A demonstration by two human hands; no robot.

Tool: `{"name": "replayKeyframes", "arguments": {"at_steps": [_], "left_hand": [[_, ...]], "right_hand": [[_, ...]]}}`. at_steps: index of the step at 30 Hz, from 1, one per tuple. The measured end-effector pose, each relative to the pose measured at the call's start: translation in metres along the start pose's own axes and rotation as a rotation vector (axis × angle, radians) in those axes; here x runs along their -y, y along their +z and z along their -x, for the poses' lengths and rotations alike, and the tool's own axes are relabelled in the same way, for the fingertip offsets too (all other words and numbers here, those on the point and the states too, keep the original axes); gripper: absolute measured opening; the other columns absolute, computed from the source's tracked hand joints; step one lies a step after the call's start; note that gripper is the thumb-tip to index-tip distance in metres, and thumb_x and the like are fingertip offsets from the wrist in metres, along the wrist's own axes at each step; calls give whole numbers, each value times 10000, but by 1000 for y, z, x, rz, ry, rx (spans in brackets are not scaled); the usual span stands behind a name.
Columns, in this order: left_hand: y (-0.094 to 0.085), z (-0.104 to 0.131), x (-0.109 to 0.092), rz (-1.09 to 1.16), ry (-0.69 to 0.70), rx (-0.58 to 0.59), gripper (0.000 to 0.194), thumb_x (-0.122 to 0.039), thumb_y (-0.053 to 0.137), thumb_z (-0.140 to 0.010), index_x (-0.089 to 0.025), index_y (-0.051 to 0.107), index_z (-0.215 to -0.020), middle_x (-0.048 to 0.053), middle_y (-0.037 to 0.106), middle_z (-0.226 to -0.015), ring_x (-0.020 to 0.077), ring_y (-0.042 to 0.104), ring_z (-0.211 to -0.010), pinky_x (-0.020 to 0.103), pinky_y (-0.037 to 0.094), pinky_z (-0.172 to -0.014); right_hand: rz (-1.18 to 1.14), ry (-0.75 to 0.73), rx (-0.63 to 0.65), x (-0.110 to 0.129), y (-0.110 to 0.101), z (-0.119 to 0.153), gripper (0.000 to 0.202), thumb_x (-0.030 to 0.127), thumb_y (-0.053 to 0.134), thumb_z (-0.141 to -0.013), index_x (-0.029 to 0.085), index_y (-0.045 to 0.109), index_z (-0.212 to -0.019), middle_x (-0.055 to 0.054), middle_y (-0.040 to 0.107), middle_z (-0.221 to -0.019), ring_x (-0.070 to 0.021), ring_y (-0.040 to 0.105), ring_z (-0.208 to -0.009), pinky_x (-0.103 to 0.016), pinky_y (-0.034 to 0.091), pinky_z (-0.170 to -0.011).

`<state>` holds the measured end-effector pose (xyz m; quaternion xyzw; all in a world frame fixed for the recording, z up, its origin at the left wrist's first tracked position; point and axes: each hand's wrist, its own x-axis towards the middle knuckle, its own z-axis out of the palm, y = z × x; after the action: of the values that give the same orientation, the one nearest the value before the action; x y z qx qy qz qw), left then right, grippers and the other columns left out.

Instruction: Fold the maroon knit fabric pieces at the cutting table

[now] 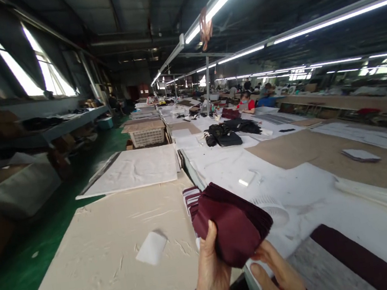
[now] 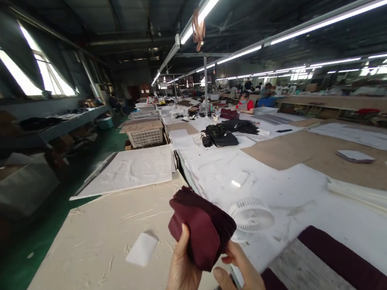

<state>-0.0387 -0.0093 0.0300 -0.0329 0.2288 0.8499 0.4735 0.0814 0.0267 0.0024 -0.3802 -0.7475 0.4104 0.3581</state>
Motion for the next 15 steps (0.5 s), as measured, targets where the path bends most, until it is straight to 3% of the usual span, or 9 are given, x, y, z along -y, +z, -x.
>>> {"name": "replayKeyframes", "arguments": {"at_steps": [3, 9, 15], "left_hand": [[-2, 1, -10, -13, -4, -24, 567, -363, 607, -815, -175, 446, -1326, 116, 642, -1213, 247, 596, -1117, 380, 473, -989], [-12, 1, -21, -18, -32, -63, 533, -386, 594, -820, -126, 495, -1275, 136, 677, -1140, 256, 611, -1093, 388, 482, -976], [-21, 0, -37, -33, -36, -60, 449, -365, 610, -810, -132, 568, -1191, 106, 714, -1049, 227, 674, -928, 356, 525, -880]], "right_hand": [[-33, 17, 112, 4, 7, -3, 467, 478, 520, -820, 193, 559, -1187, -92, 675, -1048, -227, 643, -902, -280, 528, -756], [-184, 13, 10, 17, 31, -1, 434, 473, 532, -819, 192, 586, -1146, -72, 692, -974, -201, 648, -836, -261, 520, -755], [-138, -80, 55, 25, 41, 1, 359, 445, 535, -831, 206, 620, -1084, -61, 702, -897, -200, 652, -780, -260, 517, -719]]}}
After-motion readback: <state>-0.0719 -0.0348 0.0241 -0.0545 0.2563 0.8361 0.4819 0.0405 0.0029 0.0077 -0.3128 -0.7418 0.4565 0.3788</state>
